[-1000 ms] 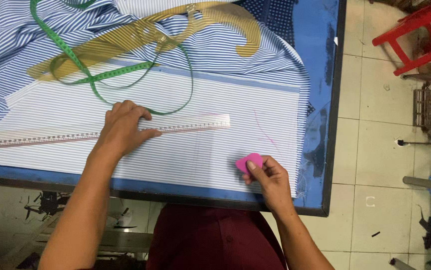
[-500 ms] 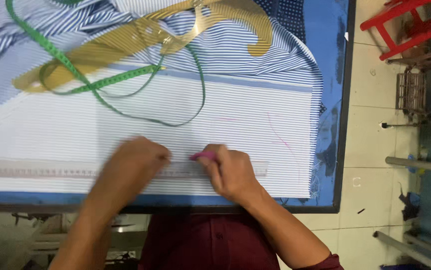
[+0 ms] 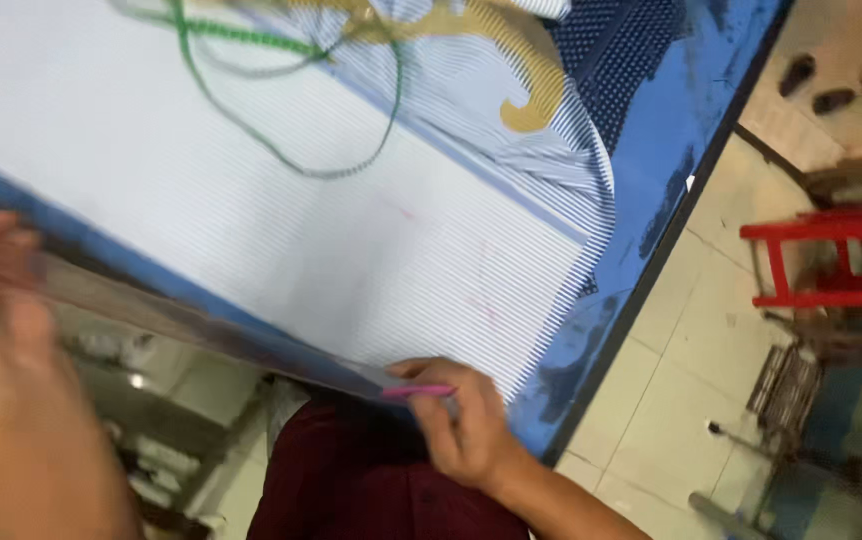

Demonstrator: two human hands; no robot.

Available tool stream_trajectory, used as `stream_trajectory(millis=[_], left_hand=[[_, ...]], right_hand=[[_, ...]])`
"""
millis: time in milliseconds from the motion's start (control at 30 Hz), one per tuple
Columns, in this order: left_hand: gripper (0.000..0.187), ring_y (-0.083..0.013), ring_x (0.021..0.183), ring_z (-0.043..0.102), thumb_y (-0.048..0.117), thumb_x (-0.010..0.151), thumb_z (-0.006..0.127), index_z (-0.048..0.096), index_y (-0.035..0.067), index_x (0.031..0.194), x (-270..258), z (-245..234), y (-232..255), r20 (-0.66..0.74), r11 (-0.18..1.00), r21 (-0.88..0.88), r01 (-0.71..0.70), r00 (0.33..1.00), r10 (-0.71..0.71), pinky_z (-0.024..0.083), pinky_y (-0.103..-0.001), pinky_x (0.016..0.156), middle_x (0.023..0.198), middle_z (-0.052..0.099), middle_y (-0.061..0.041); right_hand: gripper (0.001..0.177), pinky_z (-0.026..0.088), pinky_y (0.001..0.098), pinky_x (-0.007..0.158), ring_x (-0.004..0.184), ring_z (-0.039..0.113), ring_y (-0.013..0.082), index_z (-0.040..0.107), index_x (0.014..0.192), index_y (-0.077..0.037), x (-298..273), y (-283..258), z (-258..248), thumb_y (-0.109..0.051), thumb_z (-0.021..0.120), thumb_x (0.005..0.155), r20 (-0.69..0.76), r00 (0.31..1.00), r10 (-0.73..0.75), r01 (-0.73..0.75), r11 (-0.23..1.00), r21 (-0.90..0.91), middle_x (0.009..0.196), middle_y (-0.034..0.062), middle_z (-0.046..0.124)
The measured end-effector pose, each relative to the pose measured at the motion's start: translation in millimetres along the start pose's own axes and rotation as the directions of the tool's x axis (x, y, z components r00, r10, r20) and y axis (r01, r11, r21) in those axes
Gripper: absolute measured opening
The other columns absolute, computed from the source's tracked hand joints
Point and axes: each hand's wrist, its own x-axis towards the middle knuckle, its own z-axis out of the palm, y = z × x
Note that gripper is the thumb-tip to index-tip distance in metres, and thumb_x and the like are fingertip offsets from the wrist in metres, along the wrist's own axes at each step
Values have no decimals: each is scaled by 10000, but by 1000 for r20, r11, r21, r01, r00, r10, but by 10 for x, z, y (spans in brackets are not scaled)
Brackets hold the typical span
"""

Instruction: The person marks patterns on a blue-and-white striped cloth using a ruler and pink chalk, and then cuts out the shapes with large shears.

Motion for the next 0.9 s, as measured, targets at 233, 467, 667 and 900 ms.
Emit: stream_trajectory(millis=[233, 467, 667, 900], left_hand=[[421, -148, 907, 764, 438, 905, 753, 723, 224, 1266, -1049, -247, 293, 120, 917, 386, -97, 991, 55, 654, -258, 791, 1057, 785, -47], [531, -197, 662, 729, 398, 848, 818, 712, 273, 1354, -3480, 2525, 424, 287, 656, 731, -187, 957, -47, 584, -308, 562, 850, 781, -66], [455, -166, 743, 707, 315, 877, 834, 738, 185, 1303, -3801, 2754, -543, 508, 370, 749, -549, 835, 209, 575, -283, 630, 845, 685, -5], [351, -169, 729, 707, 229, 961, 764, 728, 108, 1288, -3954, 2955, -599, 494, 410, 747, -523, 850, 184, 592, -251, 579, 859, 621, -56]], right_hand=[[203, 597, 327, 893, 956, 743, 214, 714, 1017, -63, -372, 45, -532, -165, 542, 1053, 266, 952, 154, -222, 943, 249, 1004, 87, 780], [96, 531, 295, 678, 653, 630, 137, 744, 881, -40, -169, 873, -1200, -112, 794, 919, -240, 819, 520, -484, 853, 197, 676, 106, 707], [92, 559, 271, 703, 652, 680, 134, 726, 917, -38, 72, 1224, -1372, -85, 804, 927, -281, 852, 442, -386, 893, 234, 714, 108, 710], [111, 533, 265, 606, 559, 625, 126, 733, 884, -27, 432, 1417, -1411, -74, 822, 929, -262, 904, 339, -304, 938, 166, 639, 116, 678]])
